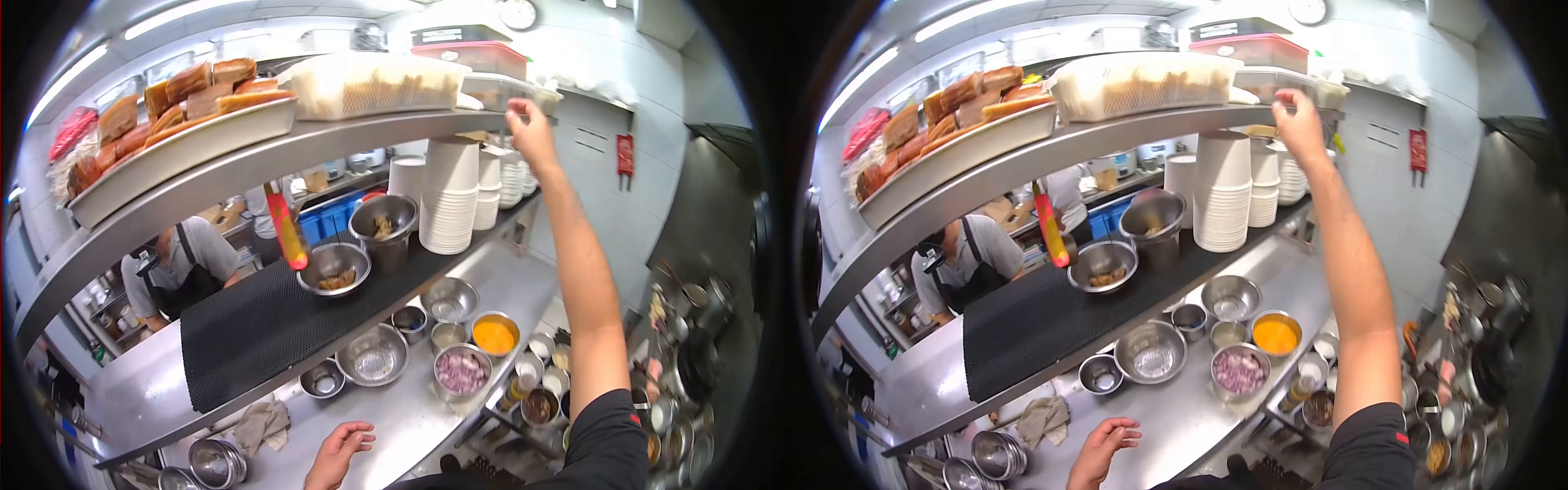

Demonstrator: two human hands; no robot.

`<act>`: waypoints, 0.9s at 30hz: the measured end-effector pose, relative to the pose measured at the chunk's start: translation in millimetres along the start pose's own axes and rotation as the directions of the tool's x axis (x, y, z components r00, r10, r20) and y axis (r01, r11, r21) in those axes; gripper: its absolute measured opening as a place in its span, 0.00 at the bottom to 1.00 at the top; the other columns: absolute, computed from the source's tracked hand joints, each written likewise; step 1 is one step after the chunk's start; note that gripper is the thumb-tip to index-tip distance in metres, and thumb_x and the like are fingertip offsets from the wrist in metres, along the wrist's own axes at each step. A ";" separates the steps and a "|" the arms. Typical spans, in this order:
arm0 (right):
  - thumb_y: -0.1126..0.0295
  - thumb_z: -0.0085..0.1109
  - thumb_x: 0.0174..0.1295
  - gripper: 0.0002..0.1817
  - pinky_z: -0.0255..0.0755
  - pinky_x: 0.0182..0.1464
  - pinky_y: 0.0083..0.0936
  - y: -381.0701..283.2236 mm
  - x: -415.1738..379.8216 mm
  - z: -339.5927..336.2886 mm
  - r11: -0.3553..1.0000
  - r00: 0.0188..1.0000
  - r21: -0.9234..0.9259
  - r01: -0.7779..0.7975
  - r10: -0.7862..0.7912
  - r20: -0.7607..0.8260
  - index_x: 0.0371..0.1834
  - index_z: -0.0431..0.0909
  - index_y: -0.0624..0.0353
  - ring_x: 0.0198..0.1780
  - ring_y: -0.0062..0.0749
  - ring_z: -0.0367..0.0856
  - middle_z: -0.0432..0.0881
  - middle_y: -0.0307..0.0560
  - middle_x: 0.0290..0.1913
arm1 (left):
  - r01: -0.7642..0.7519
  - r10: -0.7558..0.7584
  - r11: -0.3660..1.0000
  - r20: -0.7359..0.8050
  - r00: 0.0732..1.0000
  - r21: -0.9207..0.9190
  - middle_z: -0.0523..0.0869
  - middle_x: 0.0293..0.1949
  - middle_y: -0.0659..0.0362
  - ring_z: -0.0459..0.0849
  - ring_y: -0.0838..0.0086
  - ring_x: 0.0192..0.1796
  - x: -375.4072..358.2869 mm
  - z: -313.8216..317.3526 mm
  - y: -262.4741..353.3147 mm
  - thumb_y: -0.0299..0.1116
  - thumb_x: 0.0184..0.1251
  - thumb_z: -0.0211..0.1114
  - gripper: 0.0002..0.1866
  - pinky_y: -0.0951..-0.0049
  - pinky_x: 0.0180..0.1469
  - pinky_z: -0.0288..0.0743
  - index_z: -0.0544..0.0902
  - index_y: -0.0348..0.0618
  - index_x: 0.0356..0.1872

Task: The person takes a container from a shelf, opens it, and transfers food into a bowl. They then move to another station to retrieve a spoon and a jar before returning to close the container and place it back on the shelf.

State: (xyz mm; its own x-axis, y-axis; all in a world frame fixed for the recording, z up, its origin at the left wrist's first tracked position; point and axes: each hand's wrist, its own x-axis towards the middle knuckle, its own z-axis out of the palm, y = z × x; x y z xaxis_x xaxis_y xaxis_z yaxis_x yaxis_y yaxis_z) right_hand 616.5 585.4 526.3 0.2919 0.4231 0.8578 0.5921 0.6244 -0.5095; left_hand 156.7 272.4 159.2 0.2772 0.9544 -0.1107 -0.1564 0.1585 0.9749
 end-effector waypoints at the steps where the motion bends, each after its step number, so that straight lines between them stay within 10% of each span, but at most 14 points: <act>1: 0.65 0.63 0.67 0.16 0.75 0.63 0.35 13.2 35.0 1.9 0.997 0.997 -0.027 0.067 -0.067 -0.026 0.55 0.84 0.59 0.58 0.41 0.84 0.87 0.53 0.55 | 0.006 -0.005 1.000 -0.055 0.998 0.007 0.83 0.61 0.50 0.86 0.63 0.59 4.1 13.0 0.1 0.34 0.84 0.56 0.16 0.64 0.61 0.81 0.78 0.34 0.62; 13: 0.50 0.66 0.68 0.27 0.73 0.69 0.43 102.7 262.6 39.3 0.834 0.969 -0.504 0.227 -0.247 0.028 0.68 0.77 0.44 0.70 0.44 0.77 0.76 0.47 0.69 | -0.171 0.209 0.977 -0.383 0.900 0.130 0.83 0.61 0.48 0.86 0.61 0.60 36.5 137.3 69.4 0.37 0.82 0.58 0.18 0.62 0.61 0.81 0.77 0.34 0.62; 27: 0.58 0.69 0.65 0.17 0.77 0.60 0.42 118.9 324.1 22.6 0.816 0.891 -0.360 0.453 -0.428 0.151 0.50 0.83 0.57 0.56 0.53 0.85 0.86 0.56 0.52 | -0.175 0.221 0.975 -0.486 0.845 0.138 0.84 0.61 0.51 0.85 0.65 0.60 46.7 191.1 70.7 0.33 0.83 0.58 0.16 0.65 0.61 0.80 0.77 0.34 0.63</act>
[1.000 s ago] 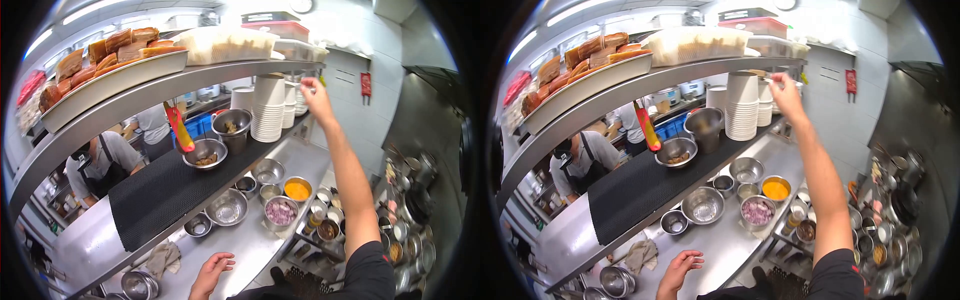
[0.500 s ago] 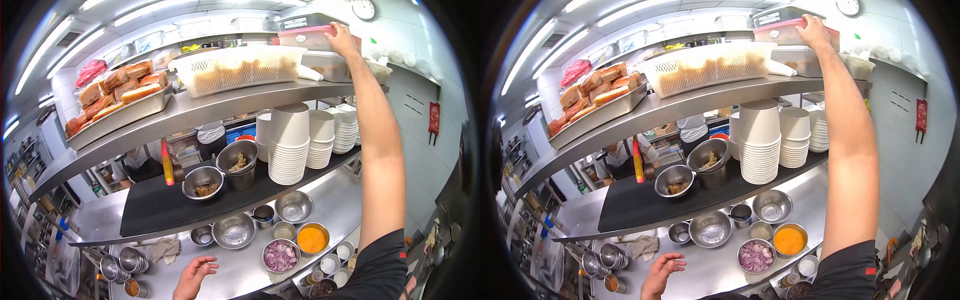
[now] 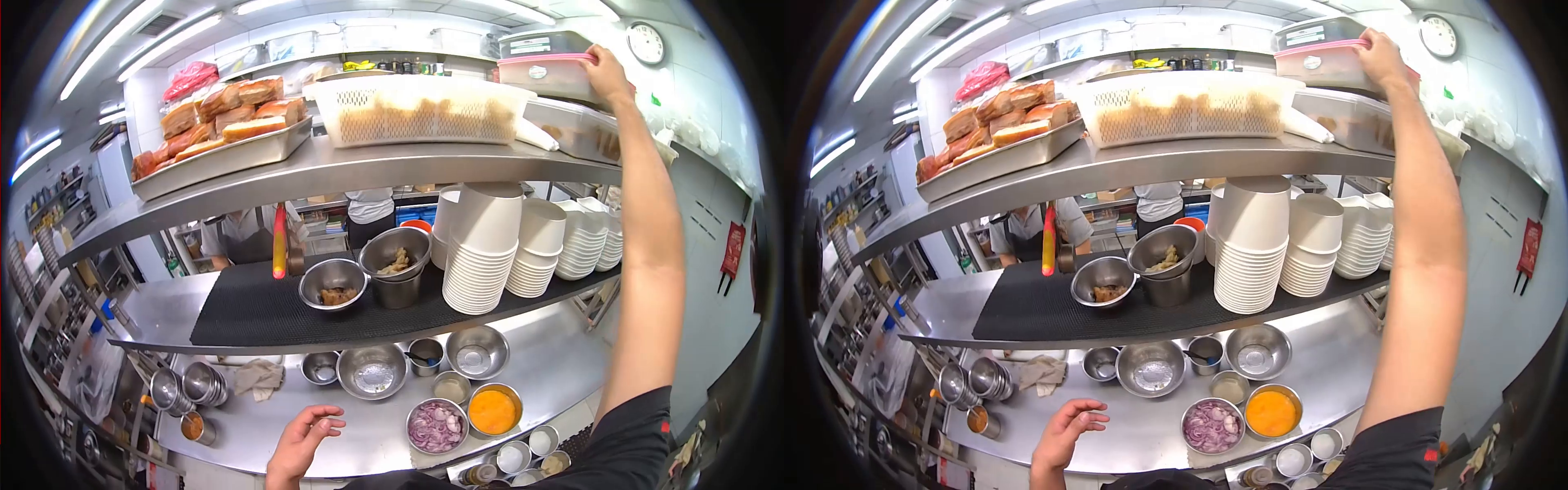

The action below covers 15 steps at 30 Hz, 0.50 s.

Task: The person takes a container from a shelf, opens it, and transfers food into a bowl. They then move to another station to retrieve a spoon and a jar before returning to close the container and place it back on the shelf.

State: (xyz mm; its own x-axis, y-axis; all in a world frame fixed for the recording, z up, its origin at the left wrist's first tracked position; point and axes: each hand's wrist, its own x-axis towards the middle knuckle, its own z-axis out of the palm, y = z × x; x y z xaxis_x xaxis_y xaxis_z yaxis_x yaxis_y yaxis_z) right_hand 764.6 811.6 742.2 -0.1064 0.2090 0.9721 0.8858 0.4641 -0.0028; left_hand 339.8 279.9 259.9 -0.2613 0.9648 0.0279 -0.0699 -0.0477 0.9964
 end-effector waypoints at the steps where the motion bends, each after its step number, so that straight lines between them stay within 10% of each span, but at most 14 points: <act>1: 0.58 0.68 0.66 0.17 0.77 0.60 0.42 5.5 2.1 -5.7 0.999 0.999 0.020 0.027 -0.026 -0.041 0.51 0.83 0.58 0.55 0.52 0.85 0.87 0.57 0.51 | -0.006 0.006 1.000 0.009 1.000 0.009 0.84 0.61 0.50 0.86 0.64 0.59 3.1 4.8 0.3 0.33 0.83 0.58 0.17 0.64 0.61 0.81 0.77 0.33 0.63; 8: 0.59 0.66 0.68 0.16 0.77 0.56 0.36 -11.1 -37.0 -95.3 0.988 0.997 0.141 -0.057 0.062 -0.037 0.50 0.83 0.60 0.51 0.44 0.86 0.88 0.53 0.49 | -0.038 0.003 0.991 0.261 0.965 0.132 0.83 0.63 0.55 0.84 0.71 0.63 48.3 54.4 35.0 0.35 0.83 0.60 0.19 0.69 0.64 0.78 0.76 0.37 0.67; 15: 0.61 0.65 0.69 0.15 0.77 0.54 0.37 -67.1 -67.9 -178.5 0.995 0.977 0.059 0.081 -0.067 -0.201 0.48 0.83 0.63 0.49 0.45 0.87 0.88 0.56 0.46 | -0.311 0.246 0.949 0.733 0.634 -0.050 0.78 0.66 0.54 0.84 0.69 0.62 186.8 252.0 159.2 0.51 0.84 0.56 0.29 0.66 0.65 0.77 0.71 0.40 0.72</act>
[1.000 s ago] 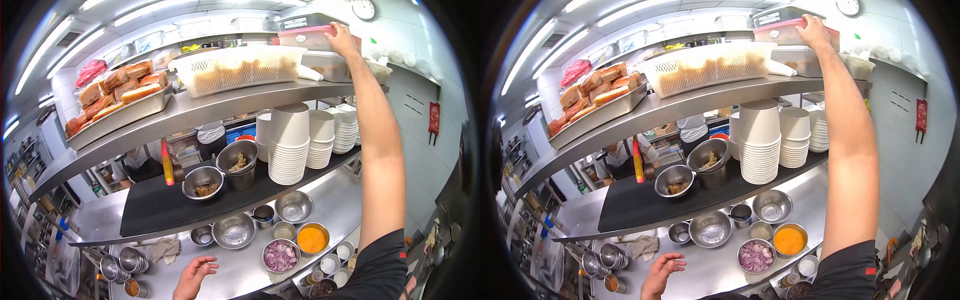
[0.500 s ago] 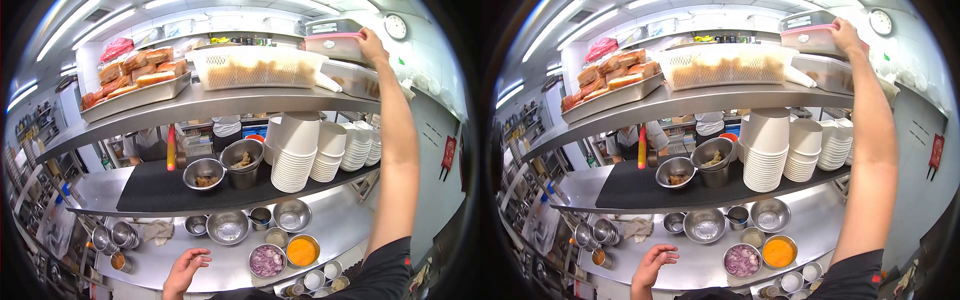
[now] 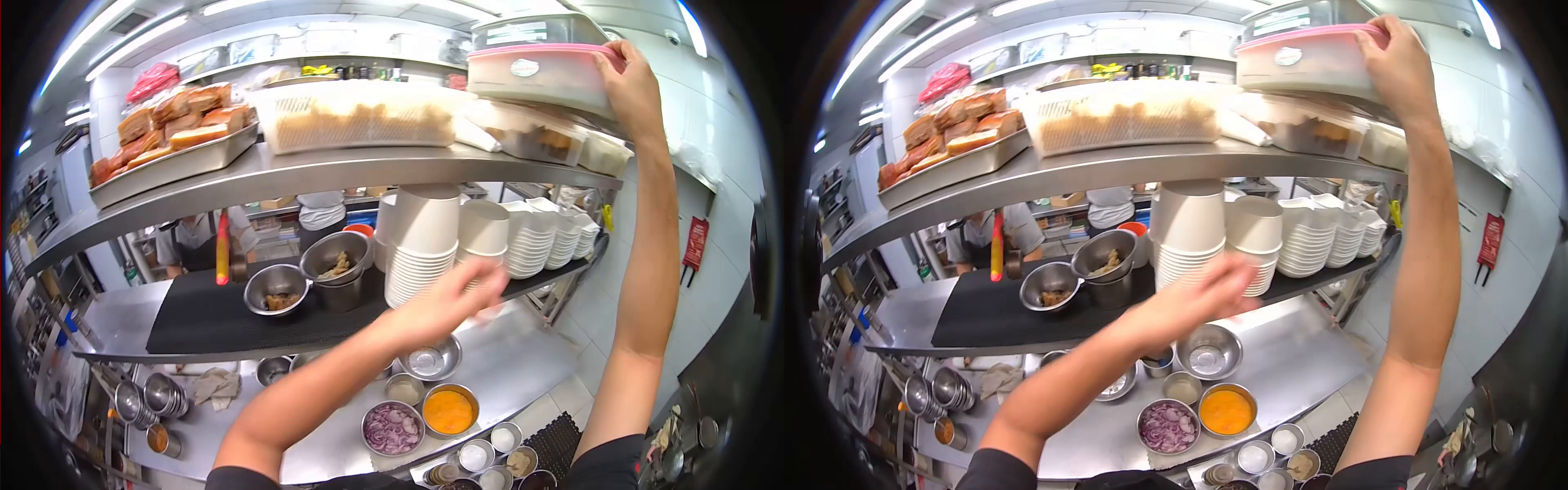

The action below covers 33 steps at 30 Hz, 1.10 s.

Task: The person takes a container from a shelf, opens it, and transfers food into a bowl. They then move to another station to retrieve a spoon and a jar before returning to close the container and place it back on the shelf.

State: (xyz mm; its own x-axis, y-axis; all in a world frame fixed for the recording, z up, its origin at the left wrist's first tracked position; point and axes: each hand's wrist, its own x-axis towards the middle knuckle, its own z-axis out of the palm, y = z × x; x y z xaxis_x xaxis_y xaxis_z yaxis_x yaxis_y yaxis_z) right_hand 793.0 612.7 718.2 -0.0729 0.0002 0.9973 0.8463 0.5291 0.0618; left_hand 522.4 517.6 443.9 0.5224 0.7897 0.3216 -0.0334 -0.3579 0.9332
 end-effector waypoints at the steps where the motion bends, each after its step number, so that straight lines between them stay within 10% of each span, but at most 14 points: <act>1: 0.61 0.65 0.69 0.15 0.77 0.55 0.37 -9.1 0.9 -11.4 0.998 0.999 -0.050 0.038 -0.040 -0.026 0.48 0.83 0.63 0.49 0.45 0.87 0.88 0.57 0.46 | -0.035 0.036 0.998 0.016 0.999 -0.054 0.76 0.68 0.52 0.83 0.66 0.63 41.2 6.0 20.4 0.61 0.82 0.53 0.36 0.61 0.69 0.73 0.67 0.41 0.76; 5: 0.61 0.64 0.70 0.15 0.76 0.56 0.35 -68.0 -17.7 -47.8 0.988 0.996 -0.132 0.074 -0.081 -0.048 0.48 0.82 0.64 0.50 0.46 0.85 0.86 0.54 0.48 | -0.238 0.265 0.680 -0.070 0.962 -0.693 0.64 0.75 0.47 0.74 0.54 0.71 171.5 29.6 83.1 0.69 0.80 0.46 0.44 0.48 0.70 0.72 0.60 0.40 0.78; 13: 0.61 0.65 0.74 0.15 0.76 0.52 0.24 -122.8 -67.8 -103.1 0.996 0.997 -0.091 -0.002 -0.005 -0.076 0.53 0.83 0.62 0.46 0.27 0.83 0.87 0.44 0.47 | -0.410 0.570 0.486 -0.076 0.818 -0.772 0.71 0.68 0.50 0.73 0.56 0.69 164.1 45.5 103.5 0.63 0.83 0.46 0.35 0.40 0.70 0.74 0.66 0.43 0.73; 19: 0.63 0.62 0.77 0.16 0.77 0.54 0.20 -154.1 -107.5 -157.6 0.993 0.996 -0.108 -0.054 0.046 -0.074 0.57 0.84 0.64 0.46 0.25 0.84 0.88 0.40 0.47 | -0.355 0.622 0.454 0.006 0.783 -0.817 0.77 0.65 0.53 0.77 0.61 0.68 105.8 72.0 88.2 0.63 0.82 0.50 0.33 0.48 0.66 0.79 0.70 0.44 0.71; 22: 0.68 0.68 0.71 0.11 0.65 0.25 0.19 -194.5 -133.9 -183.3 0.962 0.983 -0.219 0.162 -0.176 -0.044 0.41 0.78 0.64 0.26 0.24 0.73 0.79 0.42 0.31 | -0.312 0.606 0.435 0.018 0.795 -0.844 0.79 0.64 0.54 0.80 0.64 0.65 61.2 85.4 74.2 0.63 0.82 0.50 0.33 0.52 0.65 0.79 0.70 0.45 0.70; 25: 0.70 0.63 0.75 0.15 0.79 0.57 0.22 -223.7 -195.2 -210.4 0.969 0.981 -0.164 -0.183 0.170 -0.089 0.57 0.82 0.71 0.46 0.28 0.86 0.89 0.49 0.49 | -0.301 0.601 0.438 0.026 0.799 -0.847 0.79 0.63 0.55 0.82 0.67 0.63 8.0 90.3 57.6 0.63 0.82 0.50 0.34 0.54 0.65 0.80 0.70 0.45 0.71; 30: 0.79 0.66 0.71 0.16 0.78 0.58 0.28 -337.5 -286.5 -252.8 0.984 0.973 -0.136 -0.116 0.085 -0.212 0.57 0.78 0.79 0.49 0.38 0.85 0.85 0.62 0.53 | -0.170 0.483 0.384 0.040 0.875 -0.908 0.77 0.65 0.56 0.80 0.68 0.65 -128.6 87.5 18.0 0.62 0.78 0.59 0.40 0.57 0.64 0.80 0.60 0.46 0.77; 33: 0.79 0.64 0.72 0.14 0.76 0.55 0.28 -418.6 -319.4 -266.7 0.990 0.996 -0.112 -0.086 0.088 0.014 0.57 0.76 0.73 0.49 0.37 0.80 0.80 0.58 0.55 | -0.183 0.407 0.360 -0.022 0.913 -0.915 0.79 0.65 0.56 0.80 0.69 0.67 -209.6 82.0 2.8 0.62 0.78 0.59 0.37 0.57 0.68 0.77 0.66 0.44 0.74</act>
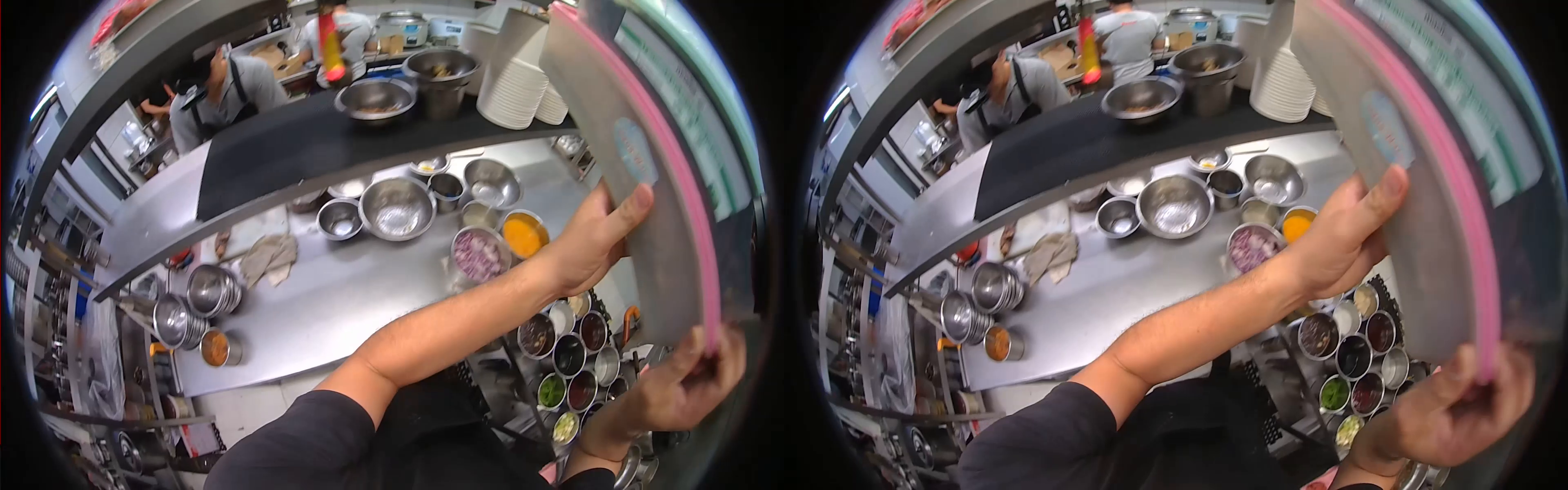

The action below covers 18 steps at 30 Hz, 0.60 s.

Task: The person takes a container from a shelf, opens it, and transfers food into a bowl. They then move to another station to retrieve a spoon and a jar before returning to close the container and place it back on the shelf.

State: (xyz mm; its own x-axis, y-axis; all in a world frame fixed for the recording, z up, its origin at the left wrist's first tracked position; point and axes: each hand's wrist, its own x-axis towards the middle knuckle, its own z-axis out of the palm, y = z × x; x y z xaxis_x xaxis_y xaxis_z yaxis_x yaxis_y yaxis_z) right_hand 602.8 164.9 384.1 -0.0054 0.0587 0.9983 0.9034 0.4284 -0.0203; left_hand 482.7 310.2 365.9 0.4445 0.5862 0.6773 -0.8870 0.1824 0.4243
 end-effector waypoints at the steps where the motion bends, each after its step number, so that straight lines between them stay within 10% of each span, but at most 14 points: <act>1: 0.78 0.64 0.73 0.14 0.75 0.53 0.28 -23.9 -16.2 -4.2 1.000 0.998 -0.001 0.002 -0.002 0.063 0.57 0.76 0.70 0.48 0.36 0.78 0.78 0.56 0.55 | 0.026 -0.029 0.999 -0.061 0.998 -0.047 0.79 0.65 0.56 0.80 0.69 0.67 -27.4 -3.6 1.6 0.58 0.76 0.65 0.38 0.60 0.69 0.77 0.66 0.43 0.74; 10: 0.73 0.72 0.66 0.17 0.75 0.52 0.31 -132.1 -149.4 -48.1 0.933 0.843 0.278 -0.228 0.047 0.537 0.54 0.78 0.61 0.51 0.40 0.77 0.73 0.50 0.53 | 0.069 -0.065 0.998 -0.427 0.902 -0.008 0.81 0.66 0.55 0.79 0.66 0.70 -267.8 -32.2 31.5 0.54 0.72 0.70 0.37 0.57 0.72 0.74 0.70 0.43 0.73; 18: 0.76 0.81 0.51 0.16 0.75 0.37 0.31 -173.9 -241.6 1.0 0.798 0.847 0.558 -0.227 -0.122 0.518 0.43 0.86 0.59 0.36 0.39 0.81 0.82 0.45 0.42 | -0.006 -0.087 0.987 -0.557 0.826 -0.163 0.79 0.70 0.54 0.75 0.62 0.73 -435.4 -123.5 13.3 0.56 0.74 0.66 0.36 0.52 0.79 0.66 0.72 0.43 0.73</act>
State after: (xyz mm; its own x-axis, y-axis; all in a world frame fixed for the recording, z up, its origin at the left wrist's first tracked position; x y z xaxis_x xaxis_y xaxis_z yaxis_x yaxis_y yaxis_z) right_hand 446.6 77.0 146.4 -0.3366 0.4643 0.8192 0.4827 0.8320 -0.2733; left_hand 261.9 154.9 2.4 0.3747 0.9079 0.1877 -0.8980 0.3051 0.3172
